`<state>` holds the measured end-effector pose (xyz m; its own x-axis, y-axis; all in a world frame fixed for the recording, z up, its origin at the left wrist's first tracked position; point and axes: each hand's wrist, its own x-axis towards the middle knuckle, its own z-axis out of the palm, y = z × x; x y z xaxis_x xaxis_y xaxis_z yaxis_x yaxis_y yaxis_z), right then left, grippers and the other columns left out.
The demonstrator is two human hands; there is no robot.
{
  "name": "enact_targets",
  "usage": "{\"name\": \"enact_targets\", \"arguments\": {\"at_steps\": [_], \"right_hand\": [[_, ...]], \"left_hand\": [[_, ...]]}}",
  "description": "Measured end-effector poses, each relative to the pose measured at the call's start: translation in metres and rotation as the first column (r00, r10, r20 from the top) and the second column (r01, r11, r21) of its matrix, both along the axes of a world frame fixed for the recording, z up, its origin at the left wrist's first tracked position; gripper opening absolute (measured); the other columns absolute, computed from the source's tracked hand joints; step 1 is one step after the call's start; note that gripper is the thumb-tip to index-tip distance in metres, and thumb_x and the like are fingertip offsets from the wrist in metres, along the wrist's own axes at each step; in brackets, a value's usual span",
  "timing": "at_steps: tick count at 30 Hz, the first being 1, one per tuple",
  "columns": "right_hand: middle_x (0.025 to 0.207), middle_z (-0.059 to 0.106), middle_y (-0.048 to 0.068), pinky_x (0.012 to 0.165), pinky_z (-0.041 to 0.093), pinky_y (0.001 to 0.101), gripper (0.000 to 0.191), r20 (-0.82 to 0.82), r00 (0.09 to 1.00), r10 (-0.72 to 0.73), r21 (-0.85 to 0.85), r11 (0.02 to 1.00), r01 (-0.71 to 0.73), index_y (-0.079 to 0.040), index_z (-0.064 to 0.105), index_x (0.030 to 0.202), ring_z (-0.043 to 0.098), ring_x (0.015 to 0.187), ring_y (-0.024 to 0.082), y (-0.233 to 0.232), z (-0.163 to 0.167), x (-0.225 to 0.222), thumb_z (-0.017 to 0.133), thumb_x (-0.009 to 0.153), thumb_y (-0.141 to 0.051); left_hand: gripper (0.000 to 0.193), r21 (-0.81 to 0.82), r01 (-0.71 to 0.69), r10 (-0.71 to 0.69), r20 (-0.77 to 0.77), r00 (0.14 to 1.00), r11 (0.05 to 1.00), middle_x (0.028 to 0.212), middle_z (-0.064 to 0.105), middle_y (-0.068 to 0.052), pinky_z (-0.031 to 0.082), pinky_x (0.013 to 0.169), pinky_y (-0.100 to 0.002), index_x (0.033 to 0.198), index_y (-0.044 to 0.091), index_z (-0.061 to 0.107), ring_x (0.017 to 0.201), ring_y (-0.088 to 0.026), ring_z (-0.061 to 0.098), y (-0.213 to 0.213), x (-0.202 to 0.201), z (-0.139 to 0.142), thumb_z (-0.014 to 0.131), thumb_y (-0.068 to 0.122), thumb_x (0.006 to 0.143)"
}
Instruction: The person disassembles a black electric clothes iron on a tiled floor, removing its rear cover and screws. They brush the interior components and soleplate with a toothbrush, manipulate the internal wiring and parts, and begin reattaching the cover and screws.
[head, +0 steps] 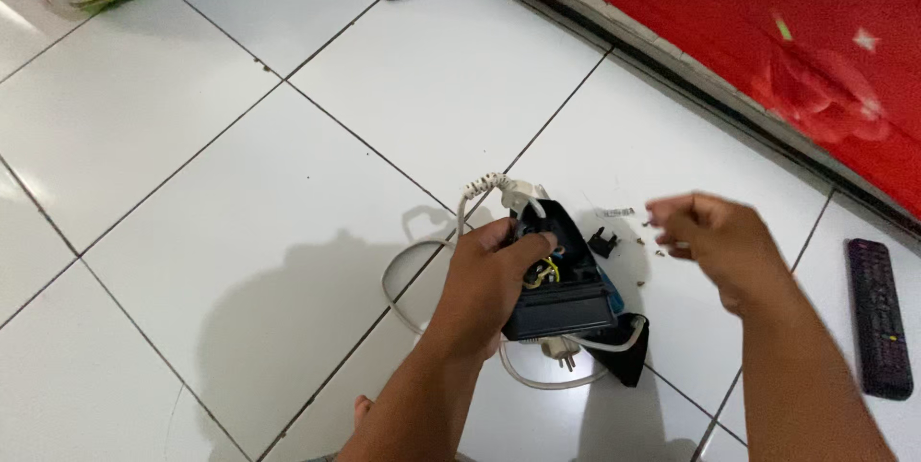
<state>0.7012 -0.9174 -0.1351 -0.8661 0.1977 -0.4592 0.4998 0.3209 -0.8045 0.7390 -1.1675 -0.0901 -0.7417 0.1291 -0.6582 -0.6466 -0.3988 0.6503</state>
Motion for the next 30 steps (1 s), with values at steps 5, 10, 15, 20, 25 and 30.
{"name": "enact_targets", "arguments": {"at_steps": [5, 10, 15, 20, 25, 30], "right_hand": [[0.114, 0.076, 0.005, 0.090, 0.056, 0.0396, 0.024, 0.042, 0.994, 0.104, 0.433, 0.894, -0.112, -0.017, 0.076, 0.117, 0.070, 0.099, 0.018, -0.004, -0.058, 0.015, 0.070, 0.096, -0.028], [0.118, 0.067, 0.007, 0.086, 0.057, 0.0408, 0.027, 0.109, 0.981, 0.158, 0.653, 0.733, -0.190, -0.020, 0.074, 0.120, 0.069, 0.098, 0.023, -0.039, -0.069, 0.019, 0.071, 0.096, -0.032], [0.124, 0.061, 0.006, 0.088, 0.058, 0.0401, 0.032, 0.165, 0.970, 0.178, 0.702, 0.670, -0.242, -0.023, 0.072, 0.124, 0.064, 0.111, 0.022, -0.054, -0.059, 0.019, 0.073, 0.093, -0.029], [0.122, 0.062, 0.006, 0.090, 0.057, 0.0392, 0.030, 0.156, 0.956, 0.247, 0.775, 0.570, -0.274, -0.019, 0.074, 0.116, 0.059, 0.119, 0.022, -0.053, -0.061, 0.020, 0.077, 0.088, -0.029], [0.107, 0.073, 0.008, 0.085, 0.058, 0.0392, 0.028, 0.050, 0.994, 0.100, 0.511, 0.852, -0.111, -0.012, 0.070, 0.115, 0.070, 0.097, 0.022, -0.043, -0.056, 0.020, 0.077, 0.090, -0.023], [0.098, 0.075, 0.012, 0.080, 0.058, 0.0329, 0.025, -0.238, 0.960, -0.145, -0.043, 0.989, 0.139, -0.001, 0.065, 0.109, 0.072, 0.091, 0.019, -0.040, -0.032, 0.014, 0.077, 0.088, -0.008]], "left_hand": [[0.021, 0.022, 0.021, -0.019, -0.102, 0.995, 1.000, 0.084, 0.073, -0.015, 0.061, 0.055, -0.032, 0.101, -0.006, 0.072, 0.064, -0.019, 0.072, 0.001, 0.000, 0.001, 0.070, 0.009, 0.086], [0.019, -0.036, 0.052, -0.056, -0.117, 0.992, 0.998, 0.083, 0.073, -0.013, 0.058, 0.056, -0.030, 0.099, -0.005, 0.072, 0.066, -0.017, 0.070, 0.002, 0.001, -0.006, 0.071, 0.010, 0.087], [0.018, -0.056, 0.062, -0.071, -0.193, 0.979, 0.997, 0.083, 0.071, -0.010, 0.053, 0.056, -0.027, 0.096, -0.005, 0.073, 0.067, -0.013, 0.065, 0.003, 0.002, -0.013, 0.074, 0.010, 0.087], [0.018, -0.052, 0.070, -0.079, -0.176, 0.981, 0.996, 0.082, 0.071, -0.011, 0.054, 0.056, -0.028, 0.095, -0.006, 0.071, 0.066, -0.014, 0.066, 0.004, 0.002, -0.013, 0.073, 0.011, 0.086], [0.020, -0.064, 0.076, -0.083, -0.111, 0.990, 0.995, 0.082, 0.073, -0.012, 0.057, 0.057, -0.030, 0.098, -0.005, 0.072, 0.066, -0.018, 0.070, 0.003, 0.002, -0.007, 0.071, 0.011, 0.085], [0.023, 0.009, 0.060, -0.057, -0.169, 0.984, 0.998, 0.085, 0.073, -0.011, 0.058, 0.059, -0.029, 0.102, -0.007, 0.072, 0.069, -0.016, 0.070, 0.003, 0.003, -0.003, 0.071, 0.011, 0.086]]}}
